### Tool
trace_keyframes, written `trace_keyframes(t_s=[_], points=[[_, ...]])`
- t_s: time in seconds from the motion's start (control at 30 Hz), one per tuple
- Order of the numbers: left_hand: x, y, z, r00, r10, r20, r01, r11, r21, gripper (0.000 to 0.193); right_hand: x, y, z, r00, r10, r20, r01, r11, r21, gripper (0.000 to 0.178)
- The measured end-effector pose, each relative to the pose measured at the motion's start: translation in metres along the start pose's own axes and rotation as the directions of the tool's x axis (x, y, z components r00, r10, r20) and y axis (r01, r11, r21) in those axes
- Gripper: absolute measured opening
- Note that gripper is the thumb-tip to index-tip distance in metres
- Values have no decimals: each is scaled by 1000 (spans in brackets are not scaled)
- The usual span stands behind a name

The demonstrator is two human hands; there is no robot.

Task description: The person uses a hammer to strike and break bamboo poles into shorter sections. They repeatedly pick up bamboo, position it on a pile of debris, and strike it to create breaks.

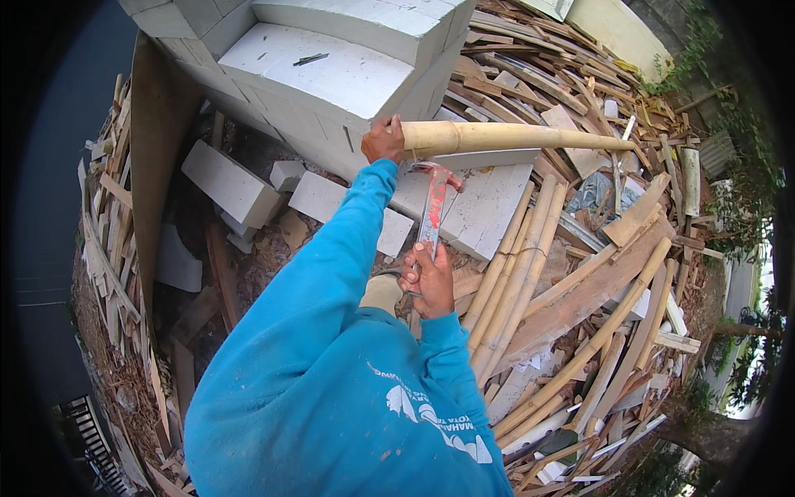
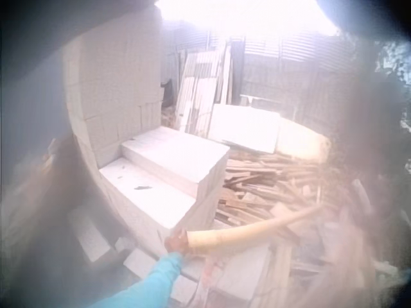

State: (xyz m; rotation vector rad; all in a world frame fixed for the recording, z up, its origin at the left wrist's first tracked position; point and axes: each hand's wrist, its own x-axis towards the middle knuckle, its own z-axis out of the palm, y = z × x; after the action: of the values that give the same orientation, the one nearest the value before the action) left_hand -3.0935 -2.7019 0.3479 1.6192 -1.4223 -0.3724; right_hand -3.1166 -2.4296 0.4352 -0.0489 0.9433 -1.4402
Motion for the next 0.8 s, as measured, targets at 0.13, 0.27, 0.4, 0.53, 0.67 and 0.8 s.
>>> trace_keyframes(t_s=[0.13,0.27,0.4,0.53,0.67,0.8], points=[[-37,-36,11,998,-66,-20,66,998,-6,32,-9,11,-15,980,117,-160,-126,991,-47,17],[-53,-71,19,995,-64,75,70,995,-77,34,-8,34,-29,997,21,-75,-17,998,52,19],[-65,-92,21,980,-171,100,160,981,114,40,-6,49,-42,974,-104,-203,12,912,-409,28],[-78,-108,21,974,-184,130,175,981,79,50,-9,52,-43,976,26,-218,-67,981,-182,29],[-95,-114,21,965,-198,171,194,980,37,46,-23,50,-48,981,66,-184,-67,998,1,20],[-113,-114,14,954,-248,167,235,967,94,40,-43,51,-52,963,-11,-271,-62,963,-261,19]])
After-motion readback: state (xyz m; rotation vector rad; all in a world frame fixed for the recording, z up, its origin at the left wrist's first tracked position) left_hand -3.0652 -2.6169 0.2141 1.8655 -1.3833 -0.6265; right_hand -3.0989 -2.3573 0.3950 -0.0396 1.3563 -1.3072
